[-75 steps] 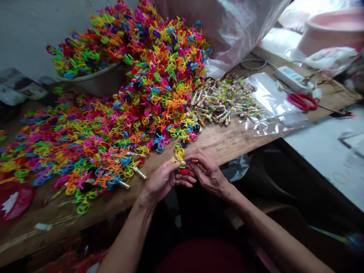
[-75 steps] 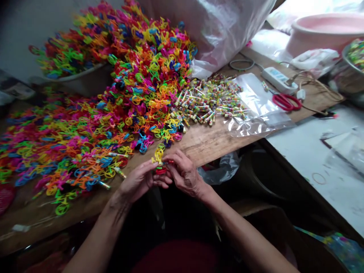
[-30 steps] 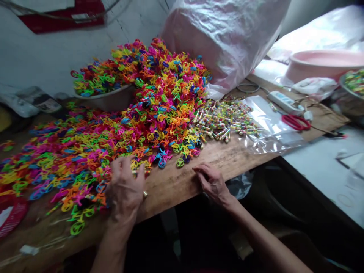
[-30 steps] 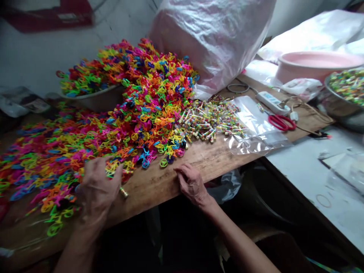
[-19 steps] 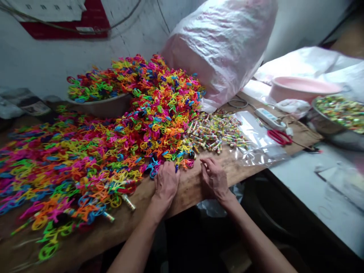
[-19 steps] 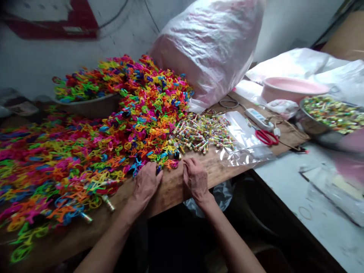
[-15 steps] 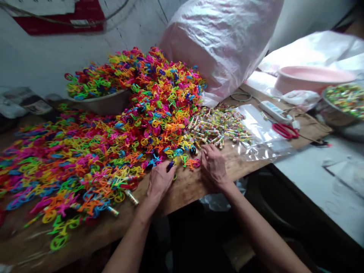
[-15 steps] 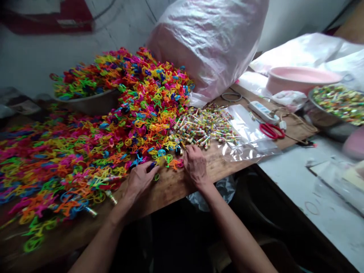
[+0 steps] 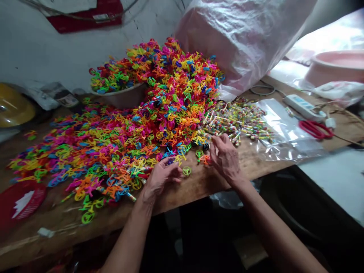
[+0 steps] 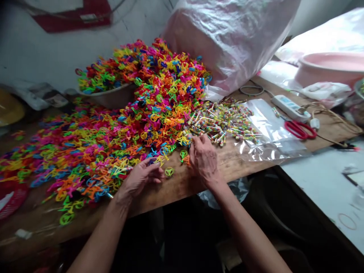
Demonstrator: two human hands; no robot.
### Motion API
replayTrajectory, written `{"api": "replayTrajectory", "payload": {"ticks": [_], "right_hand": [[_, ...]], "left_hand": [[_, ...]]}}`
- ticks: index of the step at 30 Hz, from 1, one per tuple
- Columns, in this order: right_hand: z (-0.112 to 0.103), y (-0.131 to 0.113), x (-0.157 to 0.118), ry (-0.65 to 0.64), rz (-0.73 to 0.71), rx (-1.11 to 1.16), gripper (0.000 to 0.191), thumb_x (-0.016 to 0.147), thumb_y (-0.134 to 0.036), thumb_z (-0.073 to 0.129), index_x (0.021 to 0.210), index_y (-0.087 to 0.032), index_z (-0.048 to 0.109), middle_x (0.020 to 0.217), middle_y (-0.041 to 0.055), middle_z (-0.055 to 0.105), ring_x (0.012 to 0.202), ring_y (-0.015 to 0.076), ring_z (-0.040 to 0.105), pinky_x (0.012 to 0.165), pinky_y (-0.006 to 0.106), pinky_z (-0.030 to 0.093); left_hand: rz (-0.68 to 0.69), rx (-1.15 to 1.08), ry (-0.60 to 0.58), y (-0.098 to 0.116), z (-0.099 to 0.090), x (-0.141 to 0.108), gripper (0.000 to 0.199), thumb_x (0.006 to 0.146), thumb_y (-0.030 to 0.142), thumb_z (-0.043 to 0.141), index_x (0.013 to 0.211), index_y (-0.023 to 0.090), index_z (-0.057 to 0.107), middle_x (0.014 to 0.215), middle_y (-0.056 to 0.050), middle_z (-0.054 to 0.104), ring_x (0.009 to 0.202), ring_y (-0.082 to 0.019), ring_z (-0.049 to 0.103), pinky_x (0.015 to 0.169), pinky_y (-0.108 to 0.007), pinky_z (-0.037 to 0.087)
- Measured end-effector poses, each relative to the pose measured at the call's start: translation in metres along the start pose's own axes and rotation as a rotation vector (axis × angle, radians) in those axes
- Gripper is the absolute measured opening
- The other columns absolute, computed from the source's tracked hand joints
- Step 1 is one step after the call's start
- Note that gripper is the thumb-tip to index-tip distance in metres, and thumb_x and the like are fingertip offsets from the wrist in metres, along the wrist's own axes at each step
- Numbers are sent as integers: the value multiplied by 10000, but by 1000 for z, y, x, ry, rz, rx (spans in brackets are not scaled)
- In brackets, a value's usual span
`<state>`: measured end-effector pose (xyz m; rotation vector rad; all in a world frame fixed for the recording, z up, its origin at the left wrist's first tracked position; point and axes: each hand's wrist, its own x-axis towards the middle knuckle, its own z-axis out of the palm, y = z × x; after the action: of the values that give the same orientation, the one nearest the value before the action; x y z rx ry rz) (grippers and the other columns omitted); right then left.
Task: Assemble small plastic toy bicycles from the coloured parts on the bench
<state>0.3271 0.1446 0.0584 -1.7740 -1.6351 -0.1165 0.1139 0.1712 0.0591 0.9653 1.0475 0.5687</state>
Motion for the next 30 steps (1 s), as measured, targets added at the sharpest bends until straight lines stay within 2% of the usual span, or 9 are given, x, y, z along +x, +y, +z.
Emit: {"api": "replayTrajectory", "payload": {"ticks": [3, 6, 10, 14, 17, 20, 22, 25, 30], "right_hand": [[-6, -24, -8, -68, -154, 349, 170, 889, -169, 475, 1023, -169, 579, 1024, 89, 544, 968, 202, 513, 866, 327, 432], [4, -39, -21, -192, -107, 566, 181, 885, -169, 494, 1036, -178, 592, 992, 61, 609, 888, 181, 574, 788, 297, 476], [16, -50, -44, -229, 54, 736, 195, 911, -198, 466, 1060, -196, 592, 960, 35, 631, 842, 155, 601, 726, 250, 485], [15, -49, -54, -248, 53, 737, 202, 916, -187, 437, 1080, -187, 555, 936, 44, 619, 783, 152, 590, 703, 257, 476], [8, -36, -53, -179, -36, 643, 210, 894, -164, 475, 1081, -190, 569, 982, 54, 609, 866, 172, 577, 793, 290, 461], [0, -26, -51, -256, -106, 611, 227, 894, -163, 485, 1087, -204, 596, 907, 50, 599, 830, 168, 562, 774, 291, 454], [-3, -24, -51, -316, -110, 656, 244, 902, -157, 466, 1101, -207, 597, 891, 48, 589, 823, 162, 550, 760, 284, 448], [-4, -26, -52, -319, -75, 729, 223, 920, -180, 454, 1090, -192, 598, 910, 49, 595, 862, 163, 548, 790, 290, 437], [-4, -26, -53, -321, -97, 825, 169, 918, -188, 488, 1044, -189, 601, 939, 42, 606, 865, 156, 548, 803, 298, 427]], "left_hand": [[140, 304, 20, 4, 5, -5, 343, 752, 389, 652, 985, 148, 579, 713, -14, 582, 591, -123, 576, 527, -214, 507], [273, 443, 95, 9, 9, -7, 315, 749, 403, 650, 940, 155, 620, 829, -25, 600, 645, -108, 562, 508, -170, 491], [207, 130, 63, 6, 11, -10, 343, 727, 354, 675, 963, 121, 586, 850, -42, 586, 599, -106, 548, 438, -188, 487], [131, -243, 13, -3, 16, -16, 296, 742, 276, 669, 942, 111, 527, 766, -17, 565, 514, -76, 531, 425, -160, 446], [93, -261, 33, -5, 18, -22, 268, 749, 245, 665, 914, 115, 498, 733, -20, 576, 536, -114, 577, 477, -206, 498], [55, -257, 22, -5, 19, -27, 237, 748, 221, 663, 878, 108, 500, 686, -7, 563, 525, -126, 587, 484, -223, 517], [17, -278, -13, -6, 20, -28, 230, 751, 224, 659, 879, 107, 508, 690, -5, 563, 521, -124, 587, 472, -217, 516], [-35, -270, -86, -8, 20, -30, 250, 772, 240, 641, 955, 108, 533, 738, -14, 579, 525, -121, 592, 479, -215, 522], [-86, -273, -110, -7, 23, -35, 221, 777, 230, 627, 958, 114, 575, 759, -30, 602, 558, -131, 613, 508, -219, 538]]}}
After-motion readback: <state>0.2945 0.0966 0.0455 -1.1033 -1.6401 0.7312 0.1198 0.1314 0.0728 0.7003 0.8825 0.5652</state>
